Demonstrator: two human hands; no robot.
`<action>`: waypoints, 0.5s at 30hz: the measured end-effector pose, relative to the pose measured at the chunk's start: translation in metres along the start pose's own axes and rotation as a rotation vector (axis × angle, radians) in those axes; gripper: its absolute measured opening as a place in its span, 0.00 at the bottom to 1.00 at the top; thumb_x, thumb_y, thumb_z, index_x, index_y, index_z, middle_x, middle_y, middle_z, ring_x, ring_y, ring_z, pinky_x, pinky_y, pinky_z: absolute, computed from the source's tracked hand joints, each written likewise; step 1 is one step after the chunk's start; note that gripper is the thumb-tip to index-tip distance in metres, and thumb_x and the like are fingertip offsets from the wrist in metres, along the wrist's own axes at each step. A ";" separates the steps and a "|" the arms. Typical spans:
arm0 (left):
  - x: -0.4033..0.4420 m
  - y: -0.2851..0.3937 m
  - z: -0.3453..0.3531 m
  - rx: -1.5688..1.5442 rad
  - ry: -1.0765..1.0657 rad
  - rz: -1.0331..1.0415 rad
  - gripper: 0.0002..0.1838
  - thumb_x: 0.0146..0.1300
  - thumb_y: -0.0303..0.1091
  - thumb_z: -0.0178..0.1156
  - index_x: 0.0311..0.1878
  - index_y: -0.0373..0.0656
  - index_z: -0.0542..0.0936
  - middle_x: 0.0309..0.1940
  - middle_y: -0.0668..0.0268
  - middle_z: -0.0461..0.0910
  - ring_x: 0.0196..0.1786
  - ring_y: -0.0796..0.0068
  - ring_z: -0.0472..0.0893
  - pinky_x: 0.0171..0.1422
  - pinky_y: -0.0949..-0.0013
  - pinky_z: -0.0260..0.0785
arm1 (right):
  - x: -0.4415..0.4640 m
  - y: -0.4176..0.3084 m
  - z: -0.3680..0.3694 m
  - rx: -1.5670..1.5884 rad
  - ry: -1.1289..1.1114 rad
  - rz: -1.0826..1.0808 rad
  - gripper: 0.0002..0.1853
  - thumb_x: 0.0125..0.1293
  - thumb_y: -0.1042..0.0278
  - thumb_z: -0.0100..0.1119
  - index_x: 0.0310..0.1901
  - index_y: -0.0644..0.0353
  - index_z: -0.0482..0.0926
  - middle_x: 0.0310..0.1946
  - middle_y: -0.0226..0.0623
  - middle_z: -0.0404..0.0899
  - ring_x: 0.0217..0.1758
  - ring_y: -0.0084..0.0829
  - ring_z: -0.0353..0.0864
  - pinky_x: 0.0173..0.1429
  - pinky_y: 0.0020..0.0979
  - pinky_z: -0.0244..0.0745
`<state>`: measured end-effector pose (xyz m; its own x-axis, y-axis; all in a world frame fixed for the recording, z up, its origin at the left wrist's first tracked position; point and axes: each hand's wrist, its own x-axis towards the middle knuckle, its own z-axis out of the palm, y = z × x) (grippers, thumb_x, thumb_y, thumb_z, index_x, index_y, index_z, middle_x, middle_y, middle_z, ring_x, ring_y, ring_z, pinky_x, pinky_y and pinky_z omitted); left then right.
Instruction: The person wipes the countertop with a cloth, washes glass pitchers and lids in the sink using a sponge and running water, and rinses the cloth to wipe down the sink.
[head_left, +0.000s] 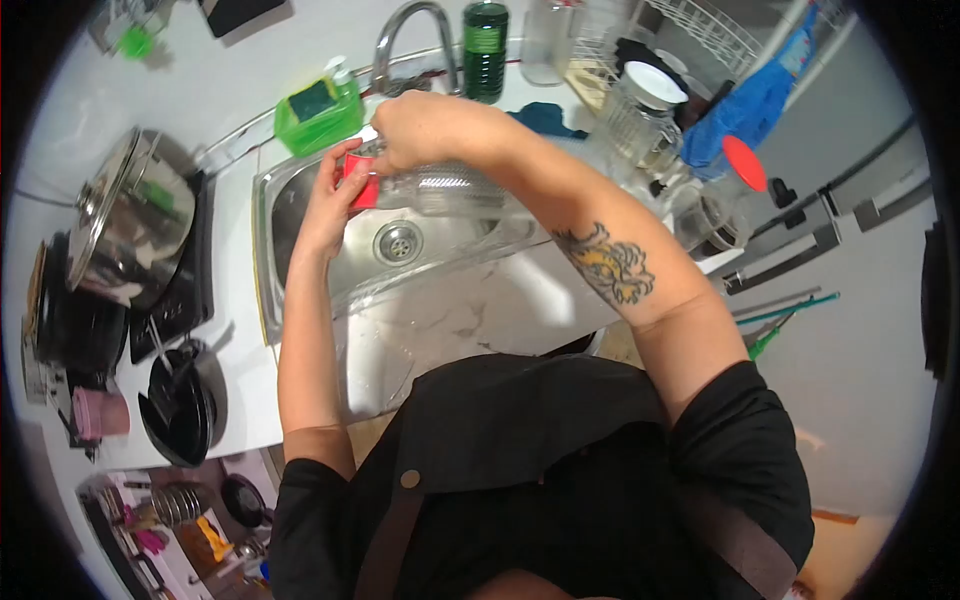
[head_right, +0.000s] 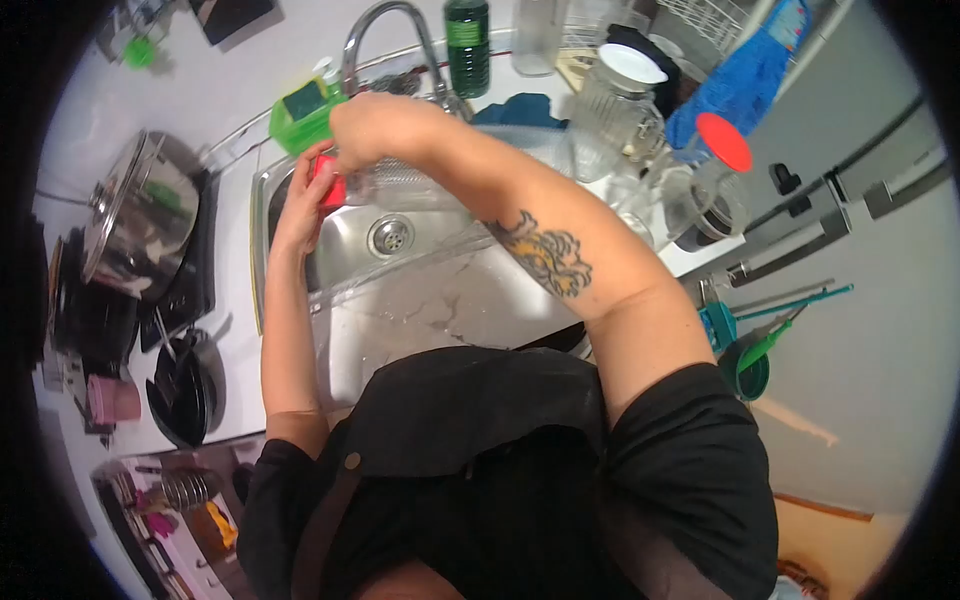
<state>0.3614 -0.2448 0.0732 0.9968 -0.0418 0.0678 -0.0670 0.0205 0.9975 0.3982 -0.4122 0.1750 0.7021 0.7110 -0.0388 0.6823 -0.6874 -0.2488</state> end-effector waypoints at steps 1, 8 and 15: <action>0.002 0.006 0.003 -0.039 -0.022 0.053 0.23 0.61 0.45 0.55 0.57 0.49 0.65 0.42 0.68 0.71 0.41 0.80 0.72 0.43 0.76 0.67 | -0.011 0.003 -0.001 0.115 0.158 -0.035 0.22 0.45 0.54 0.62 0.33 0.68 0.78 0.29 0.53 0.78 0.34 0.47 0.79 0.42 0.39 0.73; -0.001 0.066 0.034 0.127 -0.281 0.190 0.23 0.62 0.45 0.53 0.57 0.47 0.66 0.41 0.68 0.70 0.42 0.80 0.71 0.47 0.76 0.65 | -0.082 0.020 0.009 0.481 0.478 0.052 0.23 0.46 0.53 0.64 0.23 0.67 0.69 0.15 0.43 0.70 0.21 0.40 0.70 0.30 0.36 0.66; -0.009 0.100 0.093 0.373 -0.579 0.216 0.25 0.59 0.43 0.55 0.58 0.46 0.63 0.43 0.65 0.67 0.45 0.75 0.69 0.51 0.72 0.63 | -0.145 0.036 0.024 0.687 0.700 0.122 0.18 0.44 0.61 0.65 0.19 0.67 0.68 0.16 0.46 0.71 0.19 0.41 0.73 0.26 0.34 0.67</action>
<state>0.3412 -0.3353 0.1742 0.7839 -0.6001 0.1595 -0.3732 -0.2500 0.8934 0.3157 -0.5362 0.1484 0.8728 0.2403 0.4248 0.4864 -0.3569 -0.7975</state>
